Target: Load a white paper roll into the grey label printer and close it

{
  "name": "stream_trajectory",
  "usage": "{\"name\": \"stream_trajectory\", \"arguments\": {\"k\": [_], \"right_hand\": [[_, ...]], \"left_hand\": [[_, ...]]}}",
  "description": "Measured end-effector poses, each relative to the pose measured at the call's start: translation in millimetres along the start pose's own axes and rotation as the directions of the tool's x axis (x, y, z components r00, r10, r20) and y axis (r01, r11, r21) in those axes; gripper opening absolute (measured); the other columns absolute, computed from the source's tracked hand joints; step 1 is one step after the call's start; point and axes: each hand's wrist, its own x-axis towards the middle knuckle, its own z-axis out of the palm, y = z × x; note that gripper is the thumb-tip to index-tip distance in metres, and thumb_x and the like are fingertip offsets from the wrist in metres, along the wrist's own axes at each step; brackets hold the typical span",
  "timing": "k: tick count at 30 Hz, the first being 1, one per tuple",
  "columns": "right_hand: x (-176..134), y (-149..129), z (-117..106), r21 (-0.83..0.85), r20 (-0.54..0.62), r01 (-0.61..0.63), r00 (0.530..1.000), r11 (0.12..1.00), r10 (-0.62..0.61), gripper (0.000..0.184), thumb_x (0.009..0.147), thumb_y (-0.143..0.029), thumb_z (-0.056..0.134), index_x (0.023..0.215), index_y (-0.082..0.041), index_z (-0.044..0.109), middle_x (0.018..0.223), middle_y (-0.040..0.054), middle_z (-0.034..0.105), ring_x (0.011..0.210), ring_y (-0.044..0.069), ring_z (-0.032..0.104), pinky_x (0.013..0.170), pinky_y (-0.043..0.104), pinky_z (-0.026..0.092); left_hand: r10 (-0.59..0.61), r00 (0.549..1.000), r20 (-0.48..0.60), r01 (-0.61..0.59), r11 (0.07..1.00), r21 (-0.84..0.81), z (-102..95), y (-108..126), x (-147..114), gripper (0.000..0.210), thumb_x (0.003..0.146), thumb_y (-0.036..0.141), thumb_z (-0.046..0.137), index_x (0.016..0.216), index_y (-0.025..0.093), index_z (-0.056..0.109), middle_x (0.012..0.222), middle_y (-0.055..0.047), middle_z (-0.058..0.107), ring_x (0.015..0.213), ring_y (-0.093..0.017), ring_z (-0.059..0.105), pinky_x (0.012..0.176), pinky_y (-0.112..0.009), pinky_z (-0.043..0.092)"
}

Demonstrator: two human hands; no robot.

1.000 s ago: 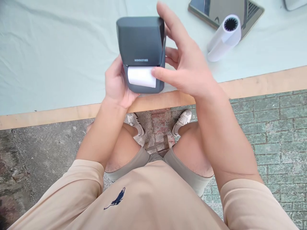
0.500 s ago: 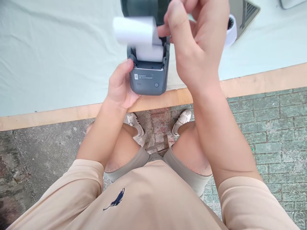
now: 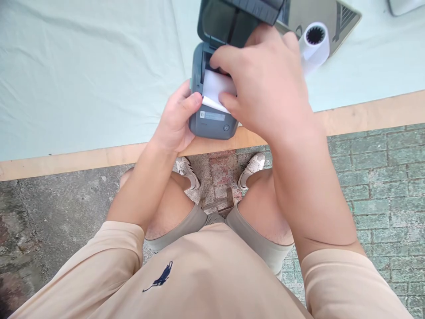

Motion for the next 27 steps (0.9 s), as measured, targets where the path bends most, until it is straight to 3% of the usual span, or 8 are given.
{"name": "stream_trajectory", "arguments": {"k": [4, 8, 11, 13, 17, 20, 23, 27], "right_hand": [[1.9, -2.9, -2.3, 0.036, 0.025, -0.019, 1.000, 0.999, 0.018, 0.036, 0.071, -0.023, 0.057, 0.106, -0.027, 0.063, 0.102, 0.0014, 0.067, 0.111, 0.034, 0.053, 0.096, 0.060, 0.040], [-0.5, 3.8, 1.8, 0.371, -0.153, 0.051, 0.988, 0.927, 0.007, 0.041, 0.063, -0.016, 0.058, 0.103, -0.022, 0.066, 0.098, 0.0001, 0.068, 0.098, 0.025, 0.060, 0.090, 0.044, 0.047], [-2.4, 17.4, 6.9, 0.803, -0.227, 0.073, 0.955, 0.591, 0.190, 0.035, 0.062, -0.015, 0.049, 0.094, -0.018, 0.063, 0.094, 0.0030, 0.064, 0.086, 0.018, 0.060, 0.068, 0.032, 0.047], [-1.8, 29.3, 12.7, 0.934, -0.117, 0.003, 0.947, 0.357, 0.298, 0.040, 0.060, -0.021, 0.041, 0.096, -0.019, 0.057, 0.093, 0.0058, 0.059, 0.079, 0.016, 0.057, 0.057, 0.030, 0.042], [0.0, 46.7, 32.4, 0.956, 0.104, -0.187, 0.936, 0.226, 0.336, 0.041, 0.063, -0.036, 0.045, 0.102, -0.024, 0.048, 0.096, 0.0082, 0.056, 0.070, 0.015, 0.053, 0.053, 0.030, 0.041], [-2.2, 47.6, 47.3, 0.957, -0.010, -0.092, 0.937, 0.275, 0.350, 0.041, 0.059, -0.036, 0.063, 0.094, -0.027, 0.043, 0.090, 0.0024, 0.053, 0.067, 0.011, 0.050, 0.056, 0.028, 0.043], [-6.7, 43.2, 54.0, 0.871, -0.160, 0.002, 0.946, 0.492, 0.280, 0.033, 0.066, -0.033, 0.066, 0.092, -0.025, 0.048, 0.093, 0.0021, 0.055, 0.071, 0.010, 0.050, 0.062, 0.027, 0.045], [-10.2, 38.0, 56.7, 0.657, -0.238, -0.047, 0.934, 0.753, 0.266, 0.037, 0.066, -0.023, 0.066, 0.100, -0.024, 0.054, 0.102, 0.0034, 0.060, 0.086, 0.013, 0.056, 0.074, 0.028, 0.049]], "left_hand": [[-0.023, 1.000, -0.012, 0.023, 0.999, 0.024, -0.7, 0.5, 0.9, 0.013, 0.090, 0.025, 0.051, 0.096, 0.019, 0.061, 0.073, 0.003, 0.054, 0.092, -0.013, 0.068, 0.079, -0.022, 0.054], [-0.026, 1.000, 0.008, 0.026, 0.999, -0.033, -4.0, 1.1, 3.4, 0.018, 0.090, 0.031, 0.051, 0.092, 0.018, 0.063, 0.078, 0.001, 0.063, 0.083, -0.011, 0.068, 0.072, -0.019, 0.054], [-0.063, 0.998, 0.011, 0.064, 0.991, -0.114, -7.5, 1.3, 5.8, 0.026, 0.089, 0.039, 0.050, 0.092, 0.018, 0.065, 0.084, -0.001, 0.069, 0.082, -0.013, 0.068, 0.074, -0.022, 0.057], [-0.093, 0.996, 0.001, 0.093, 0.987, -0.132, -9.4, 1.8, 7.3, 0.033, 0.089, 0.045, 0.044, 0.095, 0.020, 0.065, 0.085, -0.002, 0.070, 0.090, -0.017, 0.069, 0.076, -0.026, 0.059], [-0.106, 0.994, -0.039, 0.099, 0.984, -0.150, -11.1, 2.9, 8.9, 0.037, 0.088, 0.048, 0.040, 0.095, 0.021, 0.065, 0.086, -0.003, 0.072, 0.110, -0.021, 0.065, 0.083, -0.028, 0.059], [-0.092, 0.996, -0.016, 0.088, 0.982, -0.167, -11.0, 2.7, 8.8, 0.036, 0.088, 0.047, 0.042, 0.095, 0.021, 0.065, 0.086, -0.003, 0.072, 0.113, -0.022, 0.064, 0.083, -0.030, 0.060], [-0.088, 0.996, -0.005, 0.087, 0.985, -0.149, -10.7, 2.5, 8.4, 0.036, 0.088, 0.047, 0.042, 0.095, 0.021, 0.065, 0.088, -0.004, 0.073, 0.114, -0.024, 0.063, 0.082, -0.031, 0.061], [-0.117, 0.992, -0.049, 0.112, 0.988, -0.103, -10.2, 2.7, 8.4, 0.037, 0.086, 0.050, 0.043, 0.091, 0.021, 0.065, 0.089, -0.005, 0.073, 0.117, -0.024, 0.062, 0.084, -0.031, 0.060]]}}
